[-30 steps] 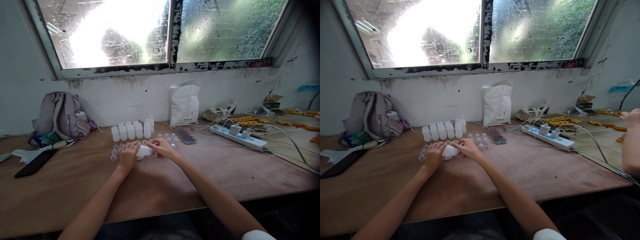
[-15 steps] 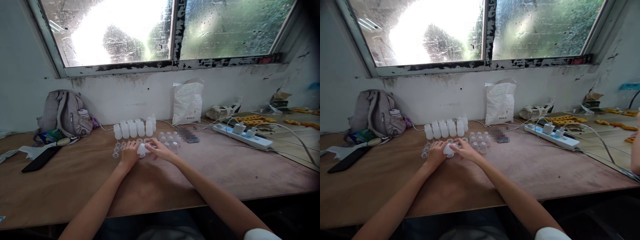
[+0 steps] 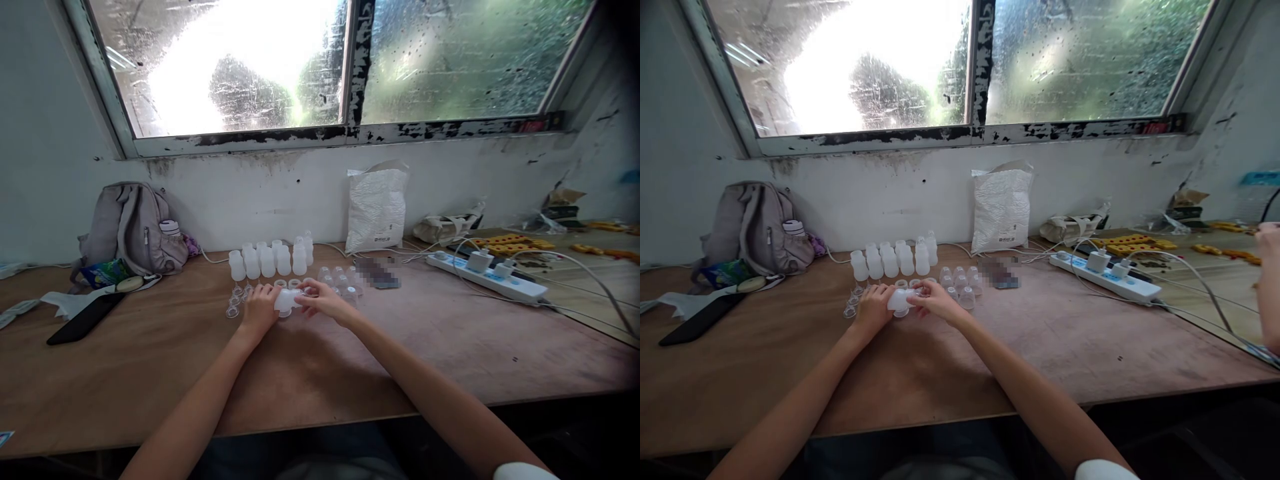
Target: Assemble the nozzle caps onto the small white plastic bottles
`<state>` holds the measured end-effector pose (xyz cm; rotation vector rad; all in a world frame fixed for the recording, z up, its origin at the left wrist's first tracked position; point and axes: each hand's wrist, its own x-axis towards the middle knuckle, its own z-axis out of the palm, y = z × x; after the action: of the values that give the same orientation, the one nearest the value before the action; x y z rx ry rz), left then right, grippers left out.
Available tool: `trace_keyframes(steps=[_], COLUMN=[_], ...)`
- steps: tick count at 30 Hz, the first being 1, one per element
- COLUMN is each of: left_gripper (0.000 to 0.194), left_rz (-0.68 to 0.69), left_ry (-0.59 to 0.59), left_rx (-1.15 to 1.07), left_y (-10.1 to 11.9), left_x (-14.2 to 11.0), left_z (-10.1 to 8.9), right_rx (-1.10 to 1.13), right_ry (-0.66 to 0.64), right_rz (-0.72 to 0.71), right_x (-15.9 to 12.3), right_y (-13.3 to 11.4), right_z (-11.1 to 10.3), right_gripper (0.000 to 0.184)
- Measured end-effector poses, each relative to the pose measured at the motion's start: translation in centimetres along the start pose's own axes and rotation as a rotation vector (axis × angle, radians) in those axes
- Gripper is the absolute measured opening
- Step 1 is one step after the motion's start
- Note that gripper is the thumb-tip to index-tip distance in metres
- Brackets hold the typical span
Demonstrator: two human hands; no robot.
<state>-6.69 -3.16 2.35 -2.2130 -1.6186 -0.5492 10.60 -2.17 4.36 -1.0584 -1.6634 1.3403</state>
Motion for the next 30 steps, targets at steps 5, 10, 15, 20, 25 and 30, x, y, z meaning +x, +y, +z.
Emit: trace_keyframes(steps=[5, 10, 15, 20, 25, 30], left_gripper=[0.027, 0.035, 0.041, 0.039, 0.042, 0.048], left_rz=[-0.12, -0.271, -0.285, -0.155, -0.116, -0.165], left_ry=[-0.098, -0.15, -0.08, 0.004, 0.116, 0.178], left_rx=[-0.14, -0.155, -0.133, -0.192, -0.297, -0.411], left_y=[-0.2, -0.9, -0.5, 0.1, 0.0, -0.3], left_x=[0.3, 0.5, 0.4, 0.1, 0.0, 0.4], left_z=[0.2, 0.4, 0.0, -0.6, -0.3, 0.1], right_rx=[-0.211, -0.632, -1.21, -0.943, -0.62, -0.597], right_ry=[0.224, 0.283, 0.155, 0.285, 0.205, 0.146], right_rz=[-0.322, -0.391, -0.293, -0.535, -0.551, -0.542], right_x=[0.7, 1.0, 0.4, 0.1, 0.6, 1.4], right_y=[0.4, 1.2, 2.6, 1.3, -0.9, -2.8], right_z=[-1.0, -2.0, -1.0, -0.4, 0.2, 0.7], right_gripper=[0.042, 0.035, 0.033, 0.036, 0.014, 0.009])
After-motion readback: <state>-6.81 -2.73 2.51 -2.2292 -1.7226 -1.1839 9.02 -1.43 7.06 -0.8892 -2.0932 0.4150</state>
